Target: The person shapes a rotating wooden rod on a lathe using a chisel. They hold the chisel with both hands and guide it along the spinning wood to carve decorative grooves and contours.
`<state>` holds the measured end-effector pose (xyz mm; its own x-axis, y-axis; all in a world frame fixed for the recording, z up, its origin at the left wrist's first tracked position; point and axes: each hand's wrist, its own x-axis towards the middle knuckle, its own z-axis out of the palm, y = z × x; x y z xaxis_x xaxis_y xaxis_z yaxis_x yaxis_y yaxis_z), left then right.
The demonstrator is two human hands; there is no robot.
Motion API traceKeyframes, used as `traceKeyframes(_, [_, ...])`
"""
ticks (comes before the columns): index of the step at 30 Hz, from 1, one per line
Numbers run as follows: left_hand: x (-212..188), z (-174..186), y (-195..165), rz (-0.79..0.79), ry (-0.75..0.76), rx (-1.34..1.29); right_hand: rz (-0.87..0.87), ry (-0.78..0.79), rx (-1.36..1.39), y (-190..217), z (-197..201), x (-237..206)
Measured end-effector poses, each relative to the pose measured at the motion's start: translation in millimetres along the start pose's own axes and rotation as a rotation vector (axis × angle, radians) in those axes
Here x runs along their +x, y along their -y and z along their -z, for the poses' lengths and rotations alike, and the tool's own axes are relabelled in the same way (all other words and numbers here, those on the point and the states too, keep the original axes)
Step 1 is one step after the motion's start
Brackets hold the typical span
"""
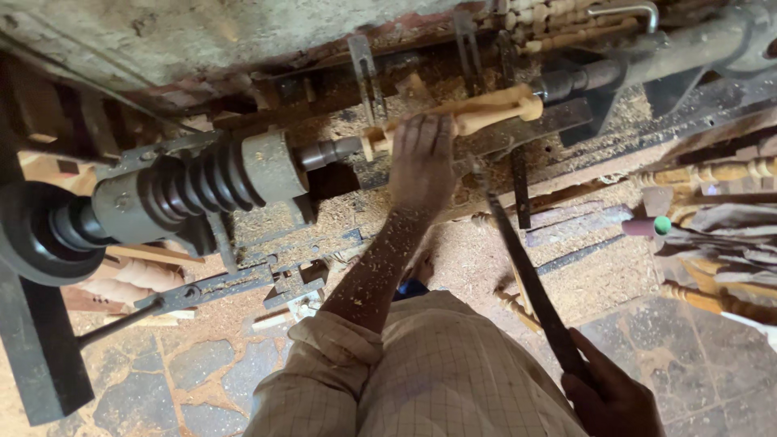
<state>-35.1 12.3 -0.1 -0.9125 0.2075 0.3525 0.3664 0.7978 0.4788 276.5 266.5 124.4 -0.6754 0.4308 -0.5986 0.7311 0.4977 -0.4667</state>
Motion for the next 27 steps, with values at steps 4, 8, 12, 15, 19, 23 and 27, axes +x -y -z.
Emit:
traceKeyframes(4, [0,1,1,-0.010,-0.052,0.086,0.030,0.055,-0.045,20,-9,1])
traceKeyframes(8, [-1,-2,3,-0.006,-0.011,0.079,0.001,0.083,0.043,45,-15,-1])
traceKeyframes(12, [-1,-2,4,-0.005,-0.013,0.051,-0.064,0.084,0.020,67,-15,-4])
traceKeyframes(15, [0,0,3,0.011,0.019,0.060,-0.079,0.095,0.018,81,-13,-7])
traceKeyframes(19, [-1,1,2,0.026,0.009,0.079,-0.024,0.072,0.029,98,-14,-8])
traceKeyframes(23, [2,2,1,0.007,-0.015,0.049,-0.057,0.080,-0.046,117,-17,-12])
traceKeyframes(27, [1,25,-9,-0.009,-0.006,-0.003,-0.151,0.081,-0.055,132,-11,-18])
